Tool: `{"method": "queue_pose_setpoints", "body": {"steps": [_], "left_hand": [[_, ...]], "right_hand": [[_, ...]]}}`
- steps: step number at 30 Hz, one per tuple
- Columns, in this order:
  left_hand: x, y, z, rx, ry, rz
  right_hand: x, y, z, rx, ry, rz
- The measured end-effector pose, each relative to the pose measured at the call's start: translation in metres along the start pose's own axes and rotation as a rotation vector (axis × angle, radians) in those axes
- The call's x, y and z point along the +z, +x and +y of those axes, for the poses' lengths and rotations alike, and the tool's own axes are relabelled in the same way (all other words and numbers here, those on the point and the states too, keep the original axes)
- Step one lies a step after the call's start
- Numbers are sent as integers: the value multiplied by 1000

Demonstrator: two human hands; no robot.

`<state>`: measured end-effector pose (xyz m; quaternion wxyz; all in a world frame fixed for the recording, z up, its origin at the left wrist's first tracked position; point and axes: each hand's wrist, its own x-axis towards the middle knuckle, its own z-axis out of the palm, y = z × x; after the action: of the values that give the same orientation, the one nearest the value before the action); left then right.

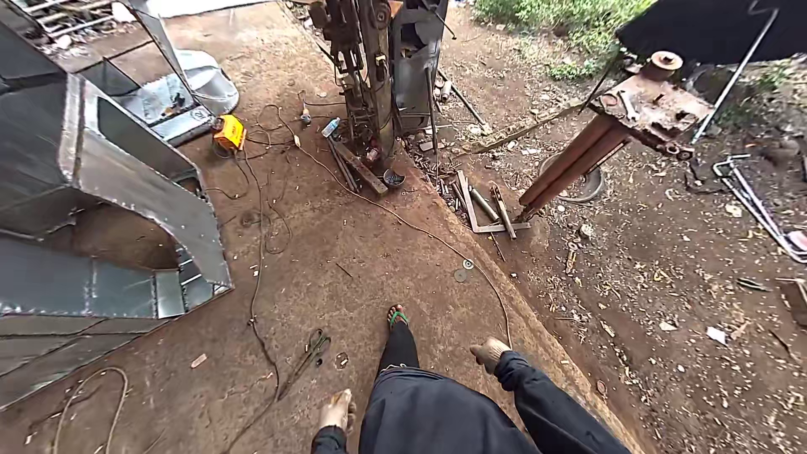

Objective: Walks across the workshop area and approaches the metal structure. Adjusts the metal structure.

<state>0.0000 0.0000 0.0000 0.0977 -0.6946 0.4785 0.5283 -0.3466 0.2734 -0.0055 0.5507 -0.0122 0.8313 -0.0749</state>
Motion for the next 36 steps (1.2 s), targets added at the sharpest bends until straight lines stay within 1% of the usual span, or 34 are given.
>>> {"method": "queue_pose_setpoints", "body": {"steps": [2, 4, 6, 7, 9, 12, 14, 17, 20, 22, 25, 26, 28, 31, 33, 34, 36], "left_hand": [[-7, 14, 50, 8, -1, -21], [-17, 24, 104, 47, 54, -56], [-24, 38, 151, 131, 117, -75], [-26, 46, 169, 164, 134, -70], [-32, 57, 191, 168, 153, -58], [-37, 70, 214, 138, 112, -38], [-37, 74, 220, 126, 103, -37], [-31, 77, 210, 61, 145, -24], [-22, 69, 200, -24, 207, -21], [-16, 58, 194, -55, 212, -22], [-5, 41, 200, -83, 184, 6], [-1, 36, 203, -99, 170, 23], [12, 23, 210, -122, 121, 64], [40, 7, 236, -58, 76, 112], [63, 2, 255, 47, 128, 99], [76, 0, 267, 108, 203, 74], [108, 1, 295, 222, 451, -2]], "right_hand": [[6, 19, 9, 65, 62, 4], [-4, 8, 0, 113, 150, -6], [-23, -10, -16, 99, 158, -6], [-33, -19, -25, 73, 116, -9], [-47, -30, -37, 55, 70, -32], [-52, -17, -56, 193, 237, 2], [-56, -3, -66, 213, 271, 12], [-64, 10, -79, 193, 265, 20], [-80, 11, -93, 196, 242, 10], [-83, 20, -87, 191, 260, 28], [-97, 47, -80, 101, 245, 28], [-105, 56, -78, 66, 225, 4], [-127, 69, -75, 76, 231, -26], [-175, 88, -78, 131, 277, -19], [-207, 102, -80, 143, 294, 5], [-223, 110, -82, 140, 288, 18], [-254, 124, -88, 86, 272, 45]]}}
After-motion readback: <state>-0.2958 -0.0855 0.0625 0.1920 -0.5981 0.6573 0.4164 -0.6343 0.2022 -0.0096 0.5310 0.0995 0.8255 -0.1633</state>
